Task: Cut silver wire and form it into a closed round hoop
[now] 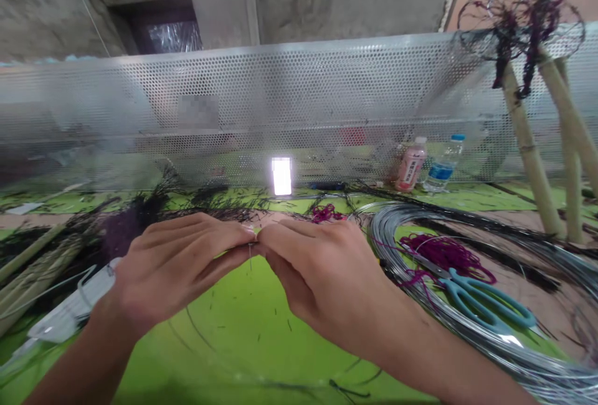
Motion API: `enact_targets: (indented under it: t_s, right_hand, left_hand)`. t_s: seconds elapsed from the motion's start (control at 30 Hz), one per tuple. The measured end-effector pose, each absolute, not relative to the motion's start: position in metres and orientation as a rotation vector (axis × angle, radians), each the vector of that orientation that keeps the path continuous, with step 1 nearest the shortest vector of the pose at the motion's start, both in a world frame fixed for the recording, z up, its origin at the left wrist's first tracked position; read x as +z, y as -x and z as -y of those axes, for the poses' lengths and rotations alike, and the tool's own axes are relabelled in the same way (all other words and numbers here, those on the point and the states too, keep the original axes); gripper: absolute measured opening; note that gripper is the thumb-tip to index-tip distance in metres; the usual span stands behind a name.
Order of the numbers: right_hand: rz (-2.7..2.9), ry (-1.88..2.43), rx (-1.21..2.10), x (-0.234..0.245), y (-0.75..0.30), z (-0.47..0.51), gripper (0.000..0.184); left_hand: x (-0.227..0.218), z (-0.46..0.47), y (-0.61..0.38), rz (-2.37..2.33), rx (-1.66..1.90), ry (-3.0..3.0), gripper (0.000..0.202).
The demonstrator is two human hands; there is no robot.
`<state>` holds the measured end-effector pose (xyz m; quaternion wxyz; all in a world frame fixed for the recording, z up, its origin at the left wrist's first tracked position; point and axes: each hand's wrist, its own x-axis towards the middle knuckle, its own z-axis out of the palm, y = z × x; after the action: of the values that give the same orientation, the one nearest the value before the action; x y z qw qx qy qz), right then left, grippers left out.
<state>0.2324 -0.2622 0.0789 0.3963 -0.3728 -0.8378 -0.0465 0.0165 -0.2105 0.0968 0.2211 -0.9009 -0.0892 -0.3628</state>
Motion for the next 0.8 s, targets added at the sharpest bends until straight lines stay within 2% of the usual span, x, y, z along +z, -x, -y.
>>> enact_targets:
  t_s: [0.23,0.33,0.5,0.6,0.7,0.8]
  right_hand:
    - [2.123,0.966,-0.160,0.079,-0.230,0.260,0.021]
    - [2.136,0.952,-0.250,0.077,-0.230,0.261,0.021]
    - [2.121,0.871,-0.436,0.070,-0.230,0.264,0.016]
    - [2.127,0.894,-0.435,0.070,-0.229,0.266,0.017]
    - [2.080,0.943,-0.349,0.073,-0.230,0.267,0.013]
    - [2.046,0.970,-0.307,0.078,-0.232,0.267,0.010]
  left_hand:
    - [0.103,0.209,-0.015,0.165,-0.962,2.514,0.010]
    - [0.103,0.209,-0.015,0.298,-1.009,2.620,0.005]
    - [0.110,0.213,-0.019,0.766,-1.304,3.322,0.014]
    - [0.110,0.212,-0.020,0.862,-1.296,3.625,0.023]
    - [0.104,0.212,-0.021,0.873,-1.522,3.253,0.010]
    - [0.100,0.212,-0.021,0.559,-1.642,2.632,0.030]
